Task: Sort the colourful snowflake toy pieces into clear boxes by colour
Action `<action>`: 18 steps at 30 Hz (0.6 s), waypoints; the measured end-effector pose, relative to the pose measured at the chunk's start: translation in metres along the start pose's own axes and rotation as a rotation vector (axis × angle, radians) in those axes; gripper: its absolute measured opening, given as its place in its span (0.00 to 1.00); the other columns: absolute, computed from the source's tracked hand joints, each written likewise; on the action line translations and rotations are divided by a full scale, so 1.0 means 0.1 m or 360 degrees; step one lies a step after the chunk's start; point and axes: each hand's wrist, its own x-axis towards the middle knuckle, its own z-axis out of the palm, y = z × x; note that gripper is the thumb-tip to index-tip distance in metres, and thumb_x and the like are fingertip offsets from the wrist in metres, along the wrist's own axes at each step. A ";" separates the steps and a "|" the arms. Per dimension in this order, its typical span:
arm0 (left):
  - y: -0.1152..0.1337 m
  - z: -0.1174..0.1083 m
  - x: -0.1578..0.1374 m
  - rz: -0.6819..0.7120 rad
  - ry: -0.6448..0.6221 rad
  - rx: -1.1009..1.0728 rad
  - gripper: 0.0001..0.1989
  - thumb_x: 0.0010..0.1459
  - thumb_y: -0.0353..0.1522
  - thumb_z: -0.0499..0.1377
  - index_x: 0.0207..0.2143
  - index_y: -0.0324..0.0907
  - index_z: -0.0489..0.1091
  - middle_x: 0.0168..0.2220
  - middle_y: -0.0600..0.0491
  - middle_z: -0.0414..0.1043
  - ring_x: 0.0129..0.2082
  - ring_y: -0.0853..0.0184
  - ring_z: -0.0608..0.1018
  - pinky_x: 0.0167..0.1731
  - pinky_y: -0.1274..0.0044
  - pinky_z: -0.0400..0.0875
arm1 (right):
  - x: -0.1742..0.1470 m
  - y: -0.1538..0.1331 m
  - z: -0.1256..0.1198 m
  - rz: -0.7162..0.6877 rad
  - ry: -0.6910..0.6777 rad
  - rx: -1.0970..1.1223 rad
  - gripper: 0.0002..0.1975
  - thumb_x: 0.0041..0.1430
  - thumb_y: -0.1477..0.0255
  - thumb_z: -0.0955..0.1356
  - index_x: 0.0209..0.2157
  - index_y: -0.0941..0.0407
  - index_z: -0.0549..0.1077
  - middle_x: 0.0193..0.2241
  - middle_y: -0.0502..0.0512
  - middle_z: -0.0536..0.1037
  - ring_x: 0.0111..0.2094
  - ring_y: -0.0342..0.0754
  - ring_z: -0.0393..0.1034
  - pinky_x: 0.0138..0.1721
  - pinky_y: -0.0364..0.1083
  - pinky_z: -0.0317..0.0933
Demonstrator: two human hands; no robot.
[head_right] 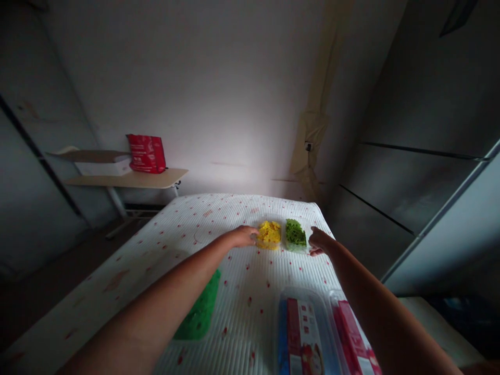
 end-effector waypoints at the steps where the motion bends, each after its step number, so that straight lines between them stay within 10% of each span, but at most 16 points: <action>1: -0.08 -0.01 -0.03 0.0001 0.0001 -0.0008 0.22 0.47 0.28 0.61 0.47 0.43 0.71 0.45 0.50 0.74 0.43 0.63 0.75 0.42 0.78 0.67 | 0.00 -0.05 0.04 0.0024 -0.0034 -0.0004 0.38 0.48 0.84 0.66 0.61 0.64 0.50 0.18 0.50 0.73 0.18 0.49 0.71 0.21 0.48 0.70; 18: -1.54 -0.42 -0.74 -0.0401 0.0210 -0.0061 0.13 0.44 0.25 0.58 0.35 0.39 0.75 0.32 0.55 0.77 0.33 0.70 0.76 0.29 0.84 0.64 | -0.25 -1.05 1.24 -0.0195 -0.0488 -0.0215 0.36 0.52 0.84 0.63 0.60 0.62 0.45 0.34 0.62 0.75 0.25 0.44 0.74 0.23 0.42 0.70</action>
